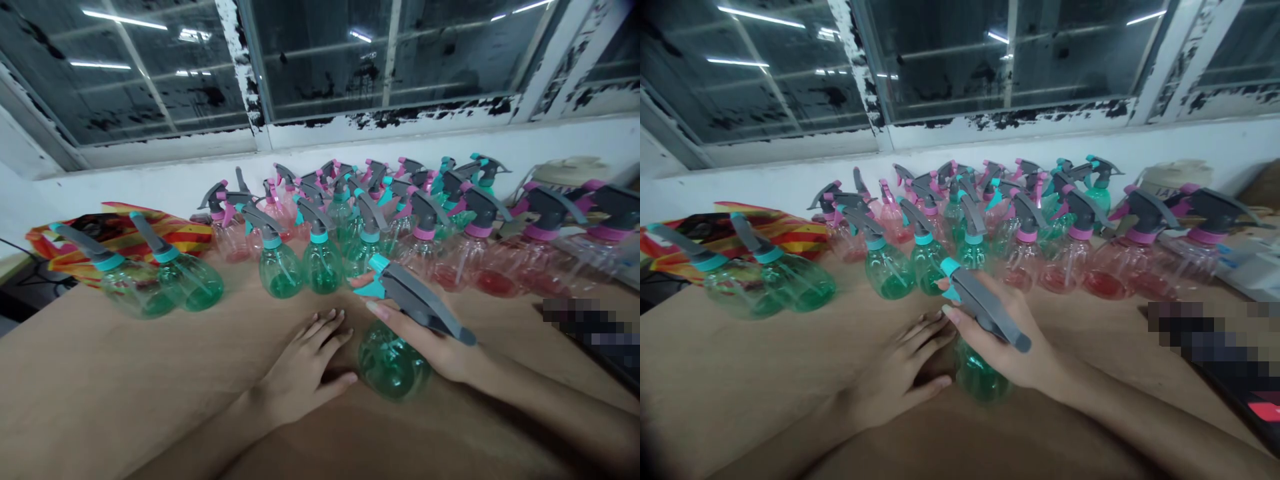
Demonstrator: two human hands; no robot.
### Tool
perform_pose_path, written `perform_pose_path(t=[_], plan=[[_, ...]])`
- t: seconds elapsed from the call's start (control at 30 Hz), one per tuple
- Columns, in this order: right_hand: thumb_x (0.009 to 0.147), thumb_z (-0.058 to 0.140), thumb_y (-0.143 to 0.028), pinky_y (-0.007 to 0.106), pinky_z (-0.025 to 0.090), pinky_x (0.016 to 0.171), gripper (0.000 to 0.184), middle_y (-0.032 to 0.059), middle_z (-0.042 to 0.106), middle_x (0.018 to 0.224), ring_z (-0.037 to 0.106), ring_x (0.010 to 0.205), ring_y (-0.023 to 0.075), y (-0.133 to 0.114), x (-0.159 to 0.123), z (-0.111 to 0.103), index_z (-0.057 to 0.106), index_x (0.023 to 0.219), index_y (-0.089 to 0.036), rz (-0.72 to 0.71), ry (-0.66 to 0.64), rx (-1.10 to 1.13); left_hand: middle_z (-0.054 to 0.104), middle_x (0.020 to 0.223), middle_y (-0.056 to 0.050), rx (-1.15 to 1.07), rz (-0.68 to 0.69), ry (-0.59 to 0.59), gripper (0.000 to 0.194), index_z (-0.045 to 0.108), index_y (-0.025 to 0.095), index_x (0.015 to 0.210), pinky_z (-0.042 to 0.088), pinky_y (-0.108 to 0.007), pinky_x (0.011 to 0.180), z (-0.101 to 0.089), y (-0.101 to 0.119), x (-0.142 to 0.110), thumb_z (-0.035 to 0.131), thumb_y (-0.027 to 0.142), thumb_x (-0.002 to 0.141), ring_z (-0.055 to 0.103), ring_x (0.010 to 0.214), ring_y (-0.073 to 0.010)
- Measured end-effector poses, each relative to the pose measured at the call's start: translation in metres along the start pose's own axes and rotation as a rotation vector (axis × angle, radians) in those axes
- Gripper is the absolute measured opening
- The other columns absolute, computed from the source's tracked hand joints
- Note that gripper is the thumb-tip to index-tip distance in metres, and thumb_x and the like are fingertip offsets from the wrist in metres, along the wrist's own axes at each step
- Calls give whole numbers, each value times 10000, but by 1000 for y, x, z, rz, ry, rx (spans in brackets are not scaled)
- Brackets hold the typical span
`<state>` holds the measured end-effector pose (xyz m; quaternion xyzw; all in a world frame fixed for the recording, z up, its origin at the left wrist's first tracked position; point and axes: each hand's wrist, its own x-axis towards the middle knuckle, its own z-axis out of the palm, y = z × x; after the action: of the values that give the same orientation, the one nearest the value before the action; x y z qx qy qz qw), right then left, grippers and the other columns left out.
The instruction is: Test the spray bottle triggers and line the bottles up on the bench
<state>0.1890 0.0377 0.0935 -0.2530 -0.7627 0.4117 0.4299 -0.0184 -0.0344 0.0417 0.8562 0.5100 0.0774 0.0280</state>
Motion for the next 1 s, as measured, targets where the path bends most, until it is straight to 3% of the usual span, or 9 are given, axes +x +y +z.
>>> perform_pose_path(t=[0.27,0.47,0.63,0.83,1.0], plan=[[855,585,-327,318,503,575,180,-16,636,693,606,574,159,0,0,-1,617,1009,-239,2,-21,-50,378,1476,-127,-17,9,19,584,429,142,1379,268,-470,1114,3,-2,0,516,497,924,283,1386,-263],[837,609,-319,337,526,702,231,19,694,894,667,757,187,0,2,-1,620,1054,-242,-36,0,-43,364,1483,-132,-5,8,23,585,432,138,1376,258,-469,1118,4,-2,0,515,501,924,278,1387,-267],[849,609,-313,330,522,713,225,13,693,908,667,773,183,1,2,-1,607,1068,-258,-63,-6,-33,366,1484,-122,15,9,19,581,423,145,1379,265,-463,1117,4,-1,0,505,502,928,274,1390,-255],[808,655,-390,324,495,643,166,2,653,810,628,684,175,-7,6,0,606,884,-251,-45,-1,-93,391,1468,-126,-2,-6,46,583,425,147,1369,275,-466,1113,6,-1,-2,517,506,920,325,1365,-265],[850,605,-347,297,458,606,150,-26,580,719,570,623,131,-10,7,-1,571,767,-226,-74,-22,-114,390,1471,-116,-49,-5,46,590,388,161,1389,261,-469,1118,6,-1,0,517,496,922,316,1370,-262]])
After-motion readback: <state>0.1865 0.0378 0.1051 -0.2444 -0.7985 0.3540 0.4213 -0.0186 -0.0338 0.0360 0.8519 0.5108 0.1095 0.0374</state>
